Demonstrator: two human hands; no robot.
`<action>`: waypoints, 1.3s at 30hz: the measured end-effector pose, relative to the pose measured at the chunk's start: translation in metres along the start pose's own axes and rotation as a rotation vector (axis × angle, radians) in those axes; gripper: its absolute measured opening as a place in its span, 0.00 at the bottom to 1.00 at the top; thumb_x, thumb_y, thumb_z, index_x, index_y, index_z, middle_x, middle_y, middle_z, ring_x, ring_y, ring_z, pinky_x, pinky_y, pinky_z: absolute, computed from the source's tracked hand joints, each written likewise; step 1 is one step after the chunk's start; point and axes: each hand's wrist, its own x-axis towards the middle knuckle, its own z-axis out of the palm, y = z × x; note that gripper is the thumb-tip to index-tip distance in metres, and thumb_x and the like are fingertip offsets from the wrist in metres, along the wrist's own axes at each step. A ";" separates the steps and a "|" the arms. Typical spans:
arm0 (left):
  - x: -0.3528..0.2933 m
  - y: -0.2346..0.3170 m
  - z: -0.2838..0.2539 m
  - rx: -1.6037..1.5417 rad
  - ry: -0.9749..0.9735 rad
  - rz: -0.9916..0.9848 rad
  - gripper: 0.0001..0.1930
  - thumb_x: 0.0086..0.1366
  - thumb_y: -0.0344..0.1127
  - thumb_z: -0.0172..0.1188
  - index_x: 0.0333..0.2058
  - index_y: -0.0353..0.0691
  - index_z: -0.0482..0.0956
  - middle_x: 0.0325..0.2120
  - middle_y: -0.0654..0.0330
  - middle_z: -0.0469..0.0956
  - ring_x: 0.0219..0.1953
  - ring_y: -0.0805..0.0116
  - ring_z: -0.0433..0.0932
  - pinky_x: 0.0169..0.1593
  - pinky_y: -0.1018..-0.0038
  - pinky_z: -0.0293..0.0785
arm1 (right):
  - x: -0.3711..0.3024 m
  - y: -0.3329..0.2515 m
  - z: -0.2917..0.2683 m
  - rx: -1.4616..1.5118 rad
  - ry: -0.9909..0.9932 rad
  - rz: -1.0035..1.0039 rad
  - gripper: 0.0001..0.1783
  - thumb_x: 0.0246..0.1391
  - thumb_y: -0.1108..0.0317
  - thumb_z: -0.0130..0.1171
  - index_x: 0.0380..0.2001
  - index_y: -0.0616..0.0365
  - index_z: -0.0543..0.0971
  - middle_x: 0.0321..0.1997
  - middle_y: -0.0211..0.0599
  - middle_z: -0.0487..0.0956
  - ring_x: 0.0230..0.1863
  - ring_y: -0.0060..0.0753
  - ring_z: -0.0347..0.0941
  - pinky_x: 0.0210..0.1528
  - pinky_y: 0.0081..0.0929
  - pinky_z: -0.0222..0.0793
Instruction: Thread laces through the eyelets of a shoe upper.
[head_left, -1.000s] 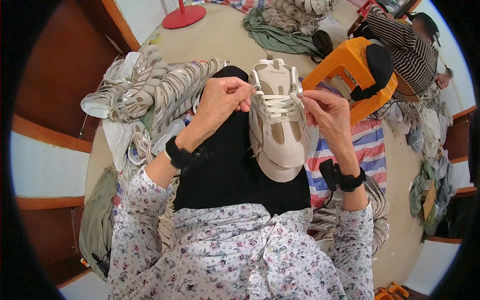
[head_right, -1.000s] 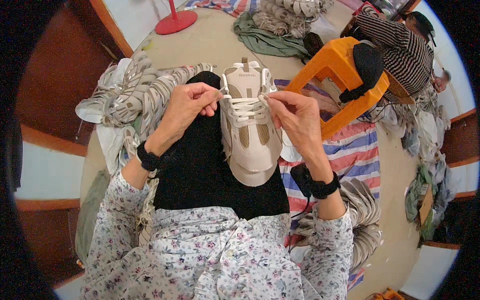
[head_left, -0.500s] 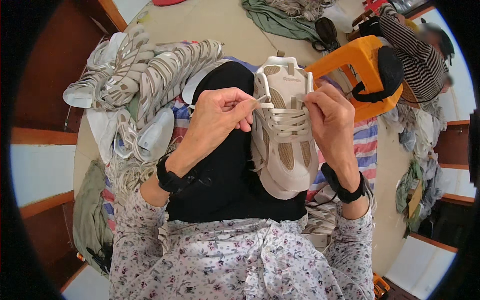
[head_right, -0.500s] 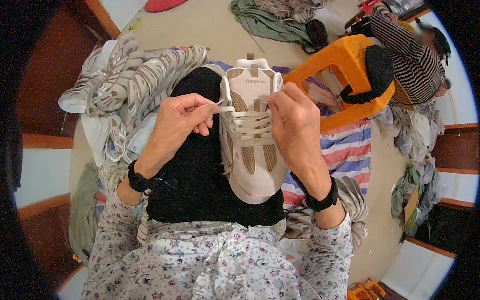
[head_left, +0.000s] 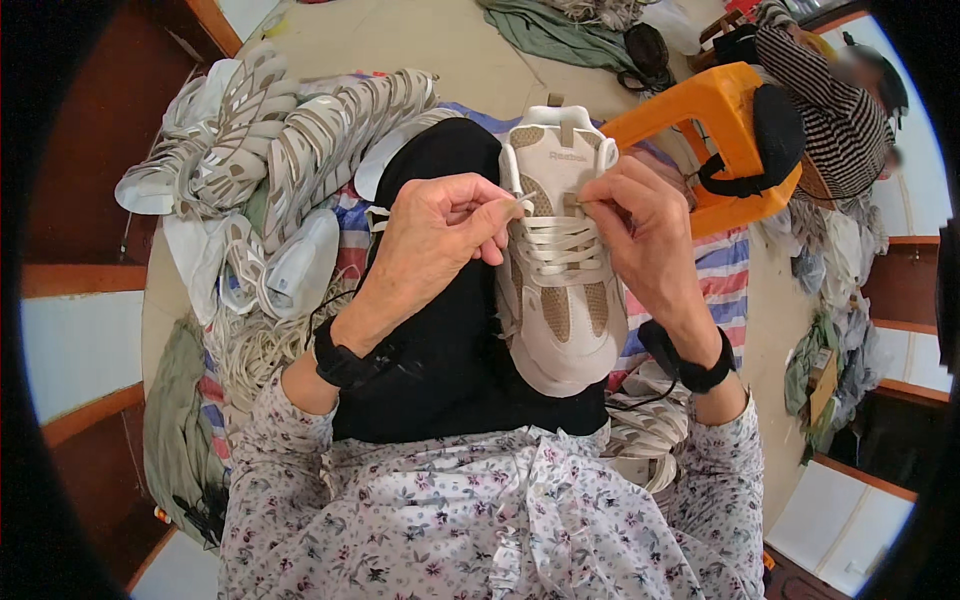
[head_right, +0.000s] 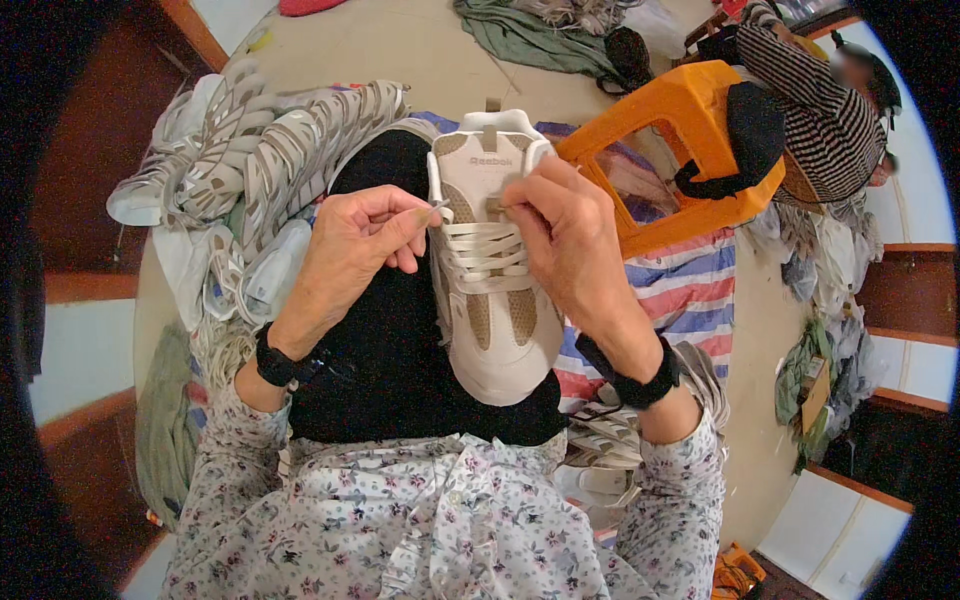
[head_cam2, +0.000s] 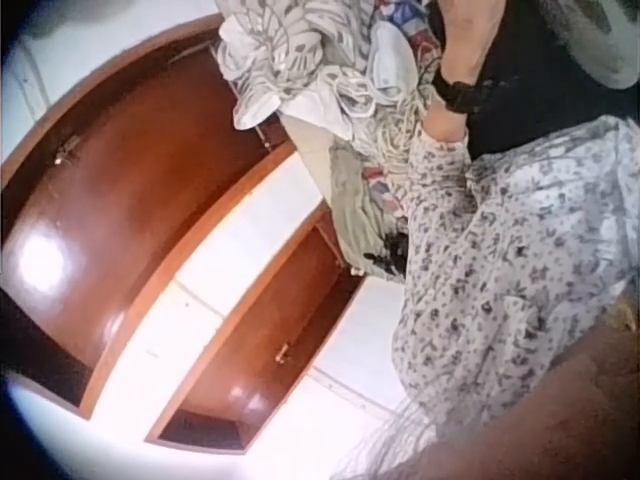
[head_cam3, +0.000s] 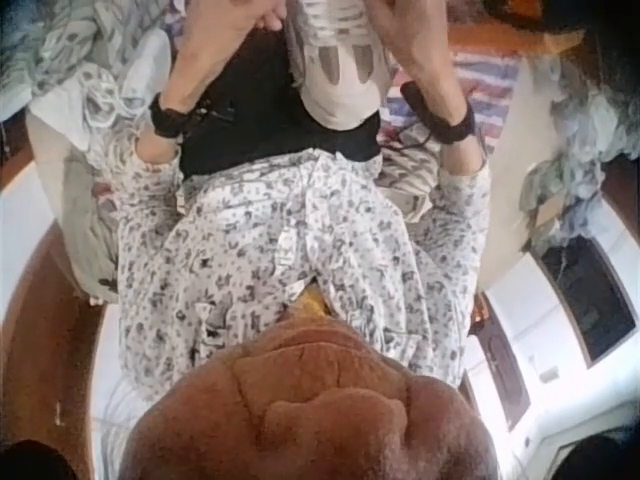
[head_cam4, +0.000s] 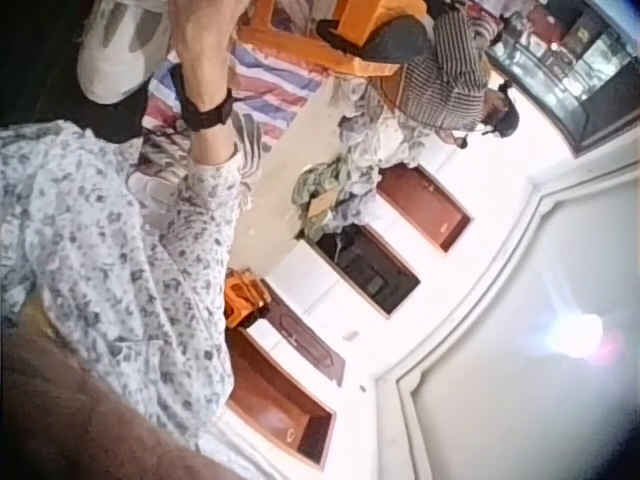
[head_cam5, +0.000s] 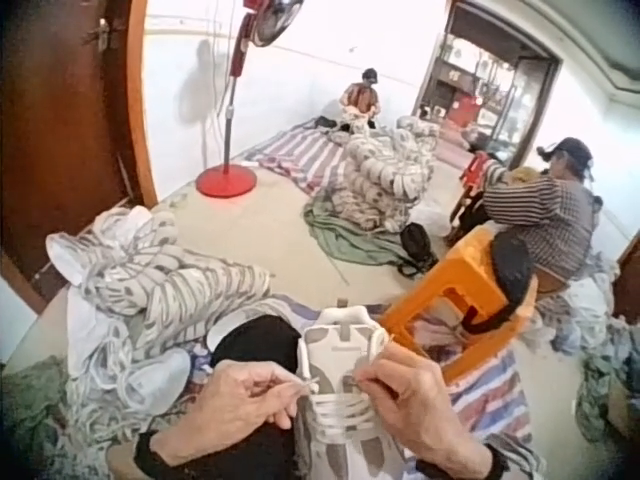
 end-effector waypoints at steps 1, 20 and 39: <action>0.000 -0.003 -0.001 0.009 0.004 0.005 0.09 0.69 0.35 0.58 0.37 0.36 0.84 0.23 0.66 0.78 0.21 0.82 0.74 0.26 0.87 0.69 | -0.003 -0.001 0.001 0.003 0.001 -0.004 0.04 0.47 0.83 0.57 0.28 0.66 0.76 0.26 0.44 0.73 0.30 0.48 0.73 0.32 0.35 0.67; 0.004 -0.012 -0.011 -0.139 0.041 -0.039 0.11 0.69 0.38 0.58 0.38 0.36 0.82 0.25 0.67 0.78 0.23 0.82 0.74 0.27 0.87 0.67 | 0.005 -0.011 0.015 -0.305 0.041 -0.303 0.10 0.43 0.77 0.59 0.33 0.61 0.76 0.32 0.40 0.75 0.30 0.42 0.77 0.29 0.33 0.73; 0.006 -0.002 0.016 -0.540 -0.175 -0.264 0.09 0.71 0.36 0.53 0.36 0.36 0.75 0.32 0.58 0.79 0.20 0.83 0.67 0.24 0.89 0.60 | -0.043 -0.127 0.047 0.481 -0.305 -0.446 0.11 0.40 0.75 0.59 0.28 0.63 0.69 0.30 0.41 0.67 0.33 0.44 0.74 0.30 0.34 0.74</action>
